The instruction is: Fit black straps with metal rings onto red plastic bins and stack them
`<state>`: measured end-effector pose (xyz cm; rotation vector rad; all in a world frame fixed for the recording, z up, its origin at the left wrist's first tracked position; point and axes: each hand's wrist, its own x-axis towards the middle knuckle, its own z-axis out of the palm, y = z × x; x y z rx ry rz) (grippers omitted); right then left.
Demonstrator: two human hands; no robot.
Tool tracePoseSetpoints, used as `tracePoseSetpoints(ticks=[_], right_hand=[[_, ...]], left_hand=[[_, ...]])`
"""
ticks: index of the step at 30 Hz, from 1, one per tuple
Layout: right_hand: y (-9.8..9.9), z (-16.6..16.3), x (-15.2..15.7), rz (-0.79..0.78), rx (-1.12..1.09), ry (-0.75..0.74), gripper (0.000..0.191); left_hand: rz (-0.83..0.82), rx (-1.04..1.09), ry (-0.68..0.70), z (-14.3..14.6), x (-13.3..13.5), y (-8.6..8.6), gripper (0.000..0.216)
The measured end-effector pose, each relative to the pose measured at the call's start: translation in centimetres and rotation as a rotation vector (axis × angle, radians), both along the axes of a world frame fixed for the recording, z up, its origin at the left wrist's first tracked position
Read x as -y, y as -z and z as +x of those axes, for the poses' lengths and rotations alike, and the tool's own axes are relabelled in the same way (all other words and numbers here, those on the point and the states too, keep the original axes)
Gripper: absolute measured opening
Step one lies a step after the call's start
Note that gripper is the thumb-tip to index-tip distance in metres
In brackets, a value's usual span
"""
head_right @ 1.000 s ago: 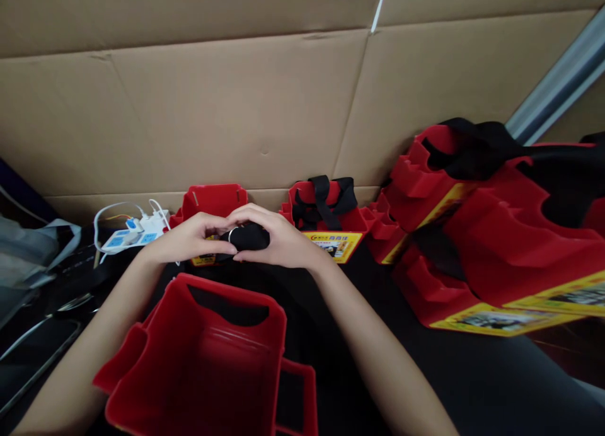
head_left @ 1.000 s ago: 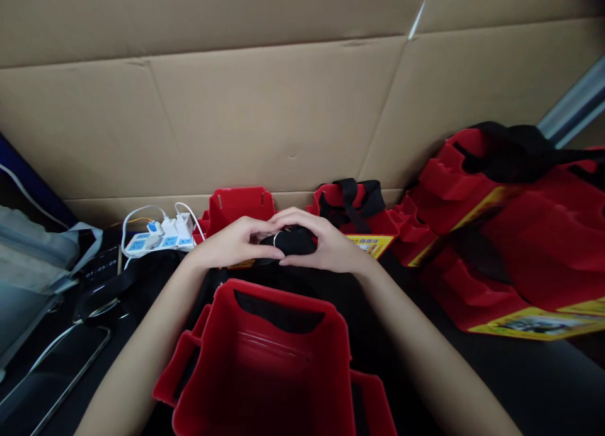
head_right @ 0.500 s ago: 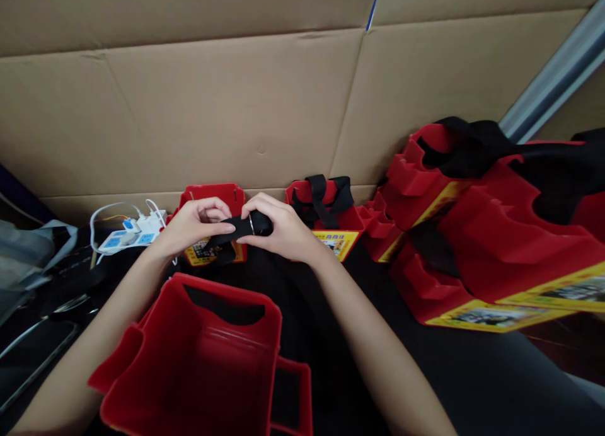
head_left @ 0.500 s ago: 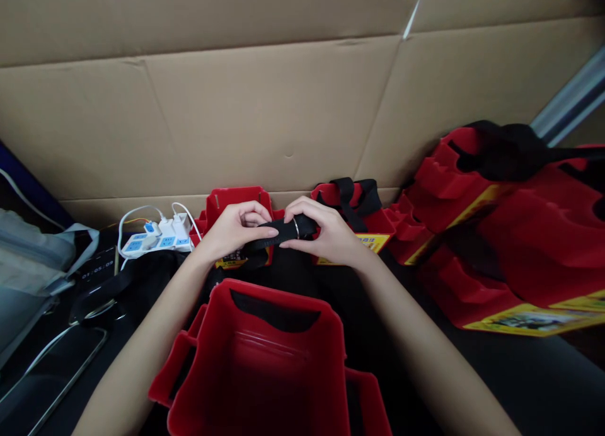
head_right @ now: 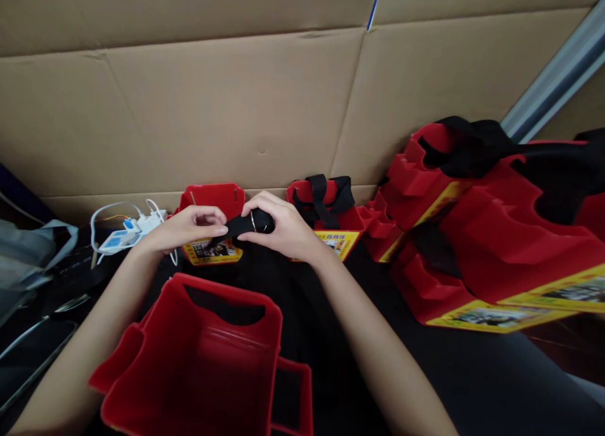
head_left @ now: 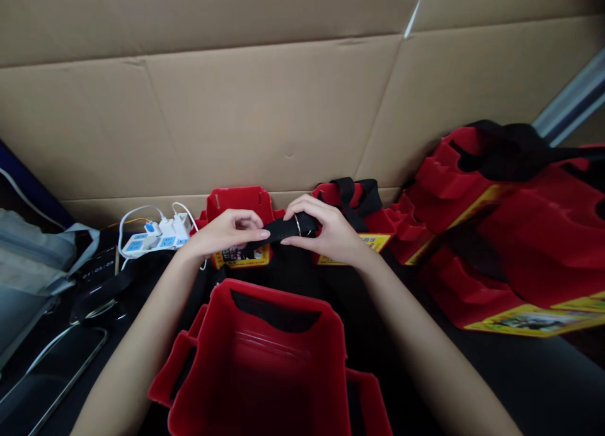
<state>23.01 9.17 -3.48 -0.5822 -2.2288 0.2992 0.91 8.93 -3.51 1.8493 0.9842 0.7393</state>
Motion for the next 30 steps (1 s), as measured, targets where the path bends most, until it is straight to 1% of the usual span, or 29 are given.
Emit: tracePoseSetpoints(ticks=[2, 3, 6, 8, 10, 13, 16, 18, 20, 22, 23, 24, 26, 27, 28, 29, 30], right_hand=[[0.0, -0.1, 0.1, -0.022, 0.010, -0.004, 0.020], [0.0, -0.1, 0.1, -0.035, 0.017, -0.006, 0.021], [0.0, -0.1, 0.2, -0.049, 0.024, 0.010, 0.024], [-0.1, 0.0, 0.3, -0.044, 0.017, 0.041, 0.027], [-0.1, 0.1, 0.3, -0.051, 0.007, 0.067, 0.026], [-0.1, 0.2, 0.5, -0.082, -0.028, 0.074, 0.022], [0.0, 0.2, 0.6, -0.122, -0.064, 0.049, 0.023], [0.0, 0.2, 0.7, -0.155, -0.073, 0.028, 0.024], [-0.2, 0.2, 0.9, -0.181, -0.077, 0.017, 0.025], [-0.4, 0.1, 1.2, -0.189, -0.064, 0.007, 0.025], [-0.4, -0.1, 1.4, -0.190, -0.049, -0.006, 0.024], [-0.5, -0.2, 1.5, -0.195, -0.029, -0.025, 0.022], [-0.5, -0.5, 1.7, -0.213, 0.014, -0.073, 0.021], [-0.5, -0.7, 1.7, -0.228, 0.035, -0.092, 0.022], [-0.4, -0.7, 1.6, -0.245, 0.055, -0.101, 0.026], [-0.4, -0.7, 1.5, -0.261, 0.070, -0.100, 0.030], [-0.4, -0.7, 1.2, -0.278, 0.083, -0.091, 0.034]], left_hand=[[0.009, 0.033, 0.052, 0.2, 0.1, -0.1, 0.025], [0.019, 0.054, 0.055, 0.3, 0.1, -0.1, 0.025], [0.044, 0.098, -0.008, 0.1, 0.0, -0.1, 0.027], [0.020, 0.129, -0.052, -0.3, -0.1, -0.2, 0.028], [-0.009, 0.149, -0.085, -0.9, -0.3, -0.3, 0.027], [-0.003, 0.115, -0.136, -2.1, -0.6, -0.4, 0.025], [0.028, 0.017, -0.156, -3.2, -0.8, -0.5, 0.025], [0.086, -0.093, -0.132, -3.5, -0.8, -0.5, 0.026], [0.240, -0.178, -0.144, -3.2, -0.5, -0.6, 0.024], [0.403, -0.157, -0.157, -2.4, -0.1, -0.8, 0.027], [0.442, -0.105, -0.131, -1.8, 0.1, -0.8, 0.032], [0.434, -0.042, -0.069, -1.2, 0.3, -0.8, 0.036], [0.310, 0.034, 0.119, -0.1, 0.5, -0.6, 0.031], [0.235, 0.034, 0.196, 0.3, 0.5, -0.4, 0.027], [0.173, 0.016, 0.241, 0.5, 0.4, -0.2, 0.023], [0.131, -0.011, 0.247, 0.5, 0.2, 0.0, 0.022], [0.112, -0.036, 0.221, 0.4, 0.1, 0.2, 0.023]])
